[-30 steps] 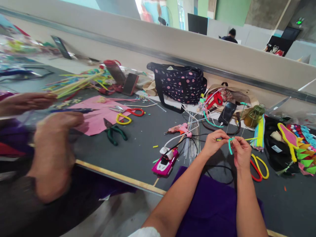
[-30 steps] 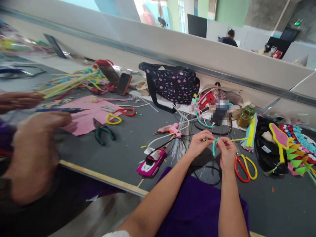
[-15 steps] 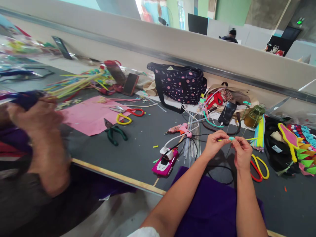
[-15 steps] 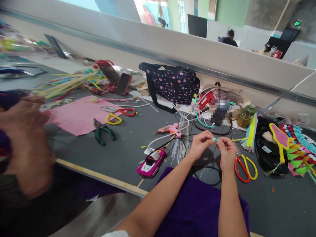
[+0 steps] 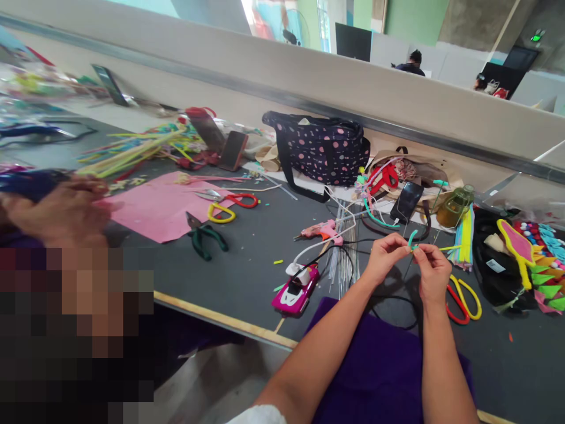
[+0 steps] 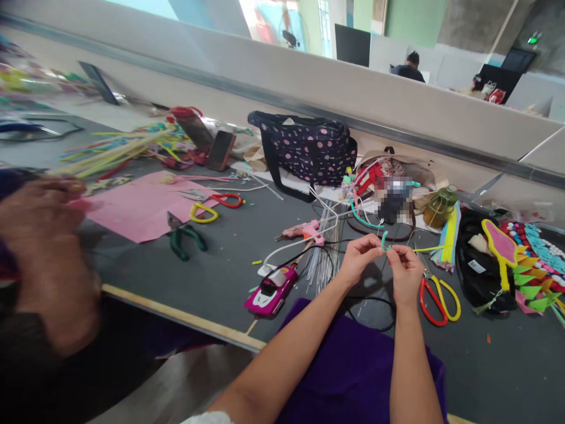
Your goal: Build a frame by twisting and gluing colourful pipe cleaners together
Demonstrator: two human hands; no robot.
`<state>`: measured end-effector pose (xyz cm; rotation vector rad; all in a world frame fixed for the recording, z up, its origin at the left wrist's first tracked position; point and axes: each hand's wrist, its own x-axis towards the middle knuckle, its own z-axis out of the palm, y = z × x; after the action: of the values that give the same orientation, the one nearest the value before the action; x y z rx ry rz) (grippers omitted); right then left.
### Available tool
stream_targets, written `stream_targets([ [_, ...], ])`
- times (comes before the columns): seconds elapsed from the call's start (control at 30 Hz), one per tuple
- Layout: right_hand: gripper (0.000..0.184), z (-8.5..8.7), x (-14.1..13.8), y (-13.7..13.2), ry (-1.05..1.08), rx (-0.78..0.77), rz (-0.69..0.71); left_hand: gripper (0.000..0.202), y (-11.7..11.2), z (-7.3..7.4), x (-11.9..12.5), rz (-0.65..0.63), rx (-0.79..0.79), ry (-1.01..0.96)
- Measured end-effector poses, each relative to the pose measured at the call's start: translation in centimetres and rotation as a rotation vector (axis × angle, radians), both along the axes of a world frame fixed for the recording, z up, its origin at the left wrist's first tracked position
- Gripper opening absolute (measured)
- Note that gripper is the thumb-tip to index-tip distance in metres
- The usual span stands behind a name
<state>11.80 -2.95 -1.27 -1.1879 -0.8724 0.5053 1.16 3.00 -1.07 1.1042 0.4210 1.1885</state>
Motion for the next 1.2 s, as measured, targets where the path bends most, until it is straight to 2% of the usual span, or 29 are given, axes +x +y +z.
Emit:
stream_targets([
  [0.27,0.021,0.41,-0.47,-0.24,-0.129,-0.047,-0.008,0.022,0.33,0.11,-0.15,-0.027,-0.119,0.004],
  [0.5,0.020,0.63,-0.59,-0.26,-0.086,-0.046,0.027,0.021,0.49,-0.11,-0.12,-0.103,-0.202,-0.004],
  [0.8,0.019,0.48,-0.64,-0.27,-0.118,-0.058,0.036,0.025,0.42,0.04,-0.10,-0.014,-0.146,0.073],
  [1.07,0.021,0.07,-0.24,-0.06,-0.073,-0.063,0.034,0.022,0.43,0.21,-0.09,0.014,-0.183,-0.004],
  [1.2,0.023,-0.09,-0.16,0.05,-0.053,-0.062,0.032,0.019,0.63,0.32,-0.39,-0.029,-0.173,0.003],
])
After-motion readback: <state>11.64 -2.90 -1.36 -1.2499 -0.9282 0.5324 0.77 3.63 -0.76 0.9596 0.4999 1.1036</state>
